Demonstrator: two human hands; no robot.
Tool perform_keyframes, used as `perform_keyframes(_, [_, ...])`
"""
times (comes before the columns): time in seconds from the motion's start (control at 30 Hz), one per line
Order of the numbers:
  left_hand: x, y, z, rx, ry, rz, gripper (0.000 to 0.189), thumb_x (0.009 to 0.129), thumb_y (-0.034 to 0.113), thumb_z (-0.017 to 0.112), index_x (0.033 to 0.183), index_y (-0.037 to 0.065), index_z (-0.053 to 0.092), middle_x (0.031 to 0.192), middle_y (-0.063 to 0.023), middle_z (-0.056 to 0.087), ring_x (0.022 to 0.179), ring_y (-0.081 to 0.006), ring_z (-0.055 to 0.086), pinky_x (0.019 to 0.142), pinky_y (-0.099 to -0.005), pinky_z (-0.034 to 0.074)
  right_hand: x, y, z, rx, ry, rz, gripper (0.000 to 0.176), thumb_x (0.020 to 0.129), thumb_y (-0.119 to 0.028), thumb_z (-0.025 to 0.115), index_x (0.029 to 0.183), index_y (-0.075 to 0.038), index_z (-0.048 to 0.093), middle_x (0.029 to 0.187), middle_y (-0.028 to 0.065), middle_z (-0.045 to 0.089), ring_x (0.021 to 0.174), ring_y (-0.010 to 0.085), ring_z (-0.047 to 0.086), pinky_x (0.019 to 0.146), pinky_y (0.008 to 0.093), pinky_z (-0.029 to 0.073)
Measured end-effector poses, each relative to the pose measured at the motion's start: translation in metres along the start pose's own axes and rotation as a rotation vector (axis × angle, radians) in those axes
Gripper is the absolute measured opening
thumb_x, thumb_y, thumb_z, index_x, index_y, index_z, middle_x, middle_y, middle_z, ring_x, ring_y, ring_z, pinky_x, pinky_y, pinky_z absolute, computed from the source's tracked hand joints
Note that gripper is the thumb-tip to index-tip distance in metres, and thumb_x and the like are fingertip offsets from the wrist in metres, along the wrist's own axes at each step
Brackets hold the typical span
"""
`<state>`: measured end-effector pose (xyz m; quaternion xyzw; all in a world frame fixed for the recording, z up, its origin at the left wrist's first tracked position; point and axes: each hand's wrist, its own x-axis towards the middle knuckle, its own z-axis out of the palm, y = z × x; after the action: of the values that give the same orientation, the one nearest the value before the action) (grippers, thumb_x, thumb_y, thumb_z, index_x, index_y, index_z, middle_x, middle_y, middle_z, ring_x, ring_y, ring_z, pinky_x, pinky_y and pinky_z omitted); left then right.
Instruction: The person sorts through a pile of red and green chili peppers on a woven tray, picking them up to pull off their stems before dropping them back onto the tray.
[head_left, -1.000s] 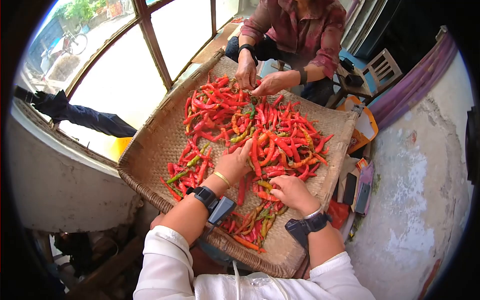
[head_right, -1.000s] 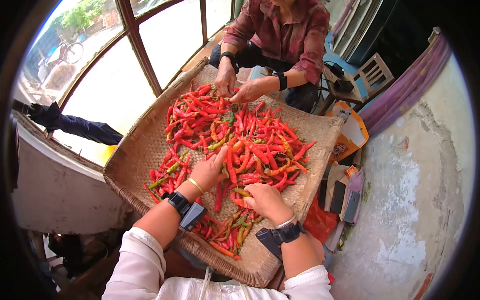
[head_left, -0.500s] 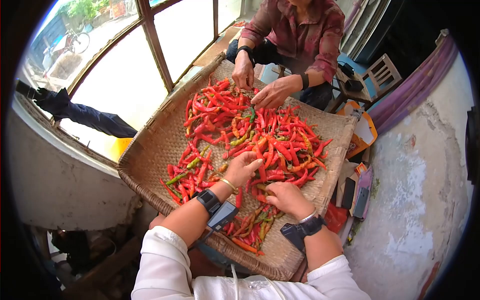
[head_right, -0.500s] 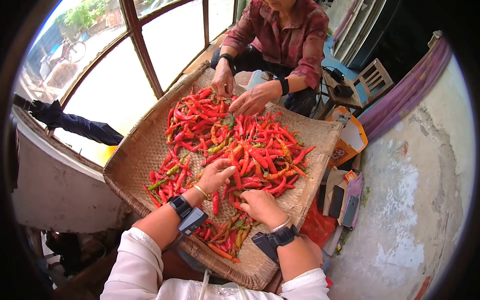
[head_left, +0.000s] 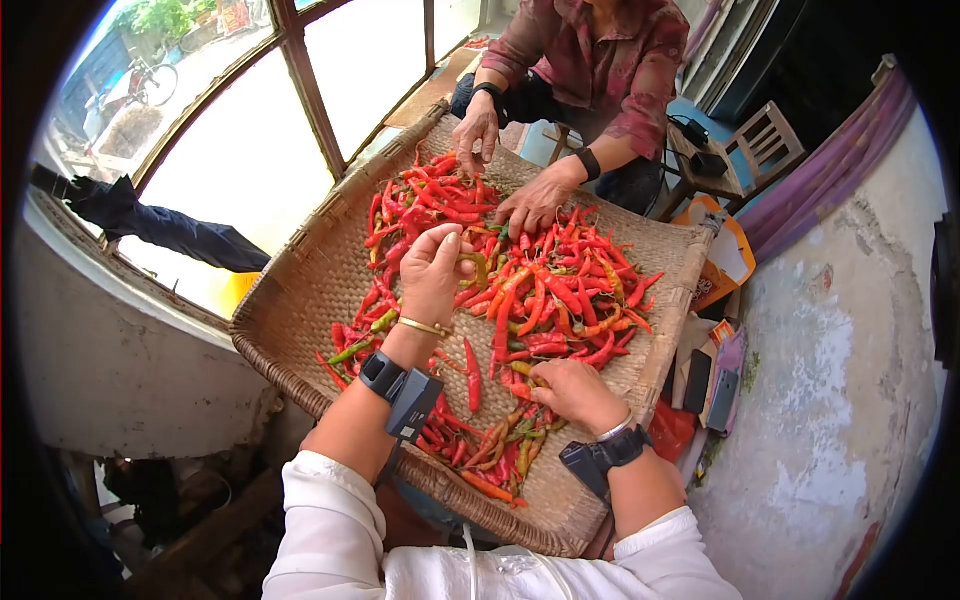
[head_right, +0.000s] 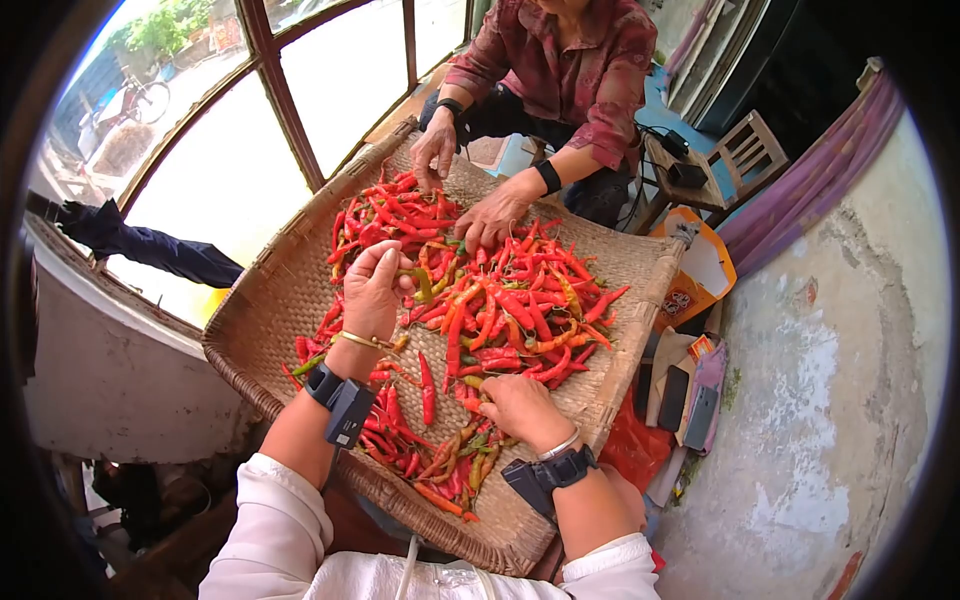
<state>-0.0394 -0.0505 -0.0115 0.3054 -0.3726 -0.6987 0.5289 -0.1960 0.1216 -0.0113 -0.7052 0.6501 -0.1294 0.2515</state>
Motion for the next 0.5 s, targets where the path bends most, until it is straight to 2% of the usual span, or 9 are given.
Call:
perform_keyframes(0.07, [-0.001,0.012,0.006,-0.234,-0.191,0.103,0.015,0.089,0.009,0.050,0.103,0.005,0.055,0.085,-0.0043,0.060,0.066,-0.0082,0.057,0.058,-0.0215,0.050,0.000,0.000,0.000,-0.017,-0.008,0.003,0.021,0.073,-0.019,0.062,0.087,-0.004,0.060,0.081,0.0144,0.060,0.081,0.0316,0.058,0.069,0.0421,0.046])
perform_keyframes(0.1, [0.000,0.013,0.008,-0.255,-0.241,0.158,0.022,0.089,0.012,0.051,0.109,0.004,0.052,0.100,-0.0072,0.056,0.075,-0.0111,0.058,0.066,-0.0250,0.051,0.000,0.000,0.000,-0.016,-0.007,0.004,0.021,0.073,-0.019,0.062,0.087,-0.004,0.060,0.081,0.0144,0.060,0.081,0.0316,0.058,0.069,0.0421,0.046])
perform_keyframes(0.13, [-0.001,0.013,0.008,-0.255,-0.244,0.157,0.022,0.089,0.012,0.051,0.109,0.004,0.052,0.100,-0.0072,0.056,0.075,-0.0111,0.058,0.066,-0.0250,0.051,0.000,0.000,0.000,-0.018,-0.010,0.003,0.021,0.073,-0.019,0.062,0.088,-0.004,0.060,0.081,0.0144,0.060,0.081,0.0316,0.058,0.069,0.0421,0.046])
perform_keyframes(0.2, [-0.004,0.013,0.006,0.240,-0.048,0.103,0.030,0.085,0.014,0.058,0.112,0.003,0.051,0.109,-0.0085,0.052,0.081,-0.0132,0.058,0.072,-0.0265,0.051,-0.001,0.000,0.000,-0.023,-0.014,0.004,0.021,0.073,-0.019,0.062,0.088,-0.004,0.060,0.081,0.0145,0.060,0.081,0.0317,0.058,0.069,0.0421,0.046])
perform_keyframes(0.23, [0.003,0.003,-0.011,0.754,-0.052,0.196,0.044,0.079,0.021,0.063,0.116,0.004,0.048,0.116,-0.0123,0.049,0.083,-0.0204,0.060,0.071,-0.0313,0.050,-0.001,-0.001,0.000,-0.032,-0.015,0.003,0.022,0.074,-0.020,0.062,0.088,-0.004,0.059,0.080,0.0144,0.060,0.081,0.0318,0.058,0.069,0.0421,0.046])
perform_keyframes(0.27, [0.005,-0.004,-0.027,0.753,-0.053,0.194,0.044,0.079,0.021,0.063,0.116,0.004,0.048,0.116,-0.0123,0.049,0.083,-0.0204,0.060,0.071,-0.0313,0.050,-0.002,-0.001,0.000,-0.040,-0.016,0.002,0.022,0.074,-0.020,0.062,0.089,-0.004,0.059,0.080,0.0144,0.060,0.081,0.0319,0.058,0.069,0.0421,0.046])
perform_keyframes(0.33, [0.001,-0.003,-0.043,1.954,-0.217,0.317,0.055,0.073,0.016,0.063,0.122,0.006,0.041,0.118,-0.0170,0.047,0.090,-0.0306,0.058,0.074,-0.0364,0.049,-0.002,0.000,0.001,-0.041,-0.025,0.008,0.022,0.075,-0.021,0.062,0.089,-0.004,0.059,0.080,0.0145,0.060,0.081,0.0320,0.058,0.069,0.0422,0.046])
perform_keyframes(0.43, [0.006,-0.017,-0.065,2.063,-0.286,0.080,0.052,0.068,0.019,0.063,0.116,0.007,0.045,0.103,-0.0190,0.056,0.081,-0.0345,0.060,0.068,-0.0409,0.049,-0.001,-0.001,0.001,-0.064,-0.046,0.018,0.022,0.076,-0.022,0.062,0.088,-0.005,0.058,0.081,0.0147,0.060,0.081,0.0322,0.059,0.069,0.0425,0.046])
perform_keyframes(0.5, [0.007,-0.017,-0.064,2.037,-0.282,0.028,0.045,0.070,0.019,0.061,0.111,0.008,0.047,0.095,-0.0172,0.059,0.078,-0.0328,0.061,0.065,-0.0413,0.049,-0.001,0.000,0.003,-0.087,-0.062,0.026,0.021,0.076,-0.023,0.062,0.087,-0.005,0.058,0.081,0.0148,0.060,0.081,0.0323,0.059,0.068,0.0426,0.046])
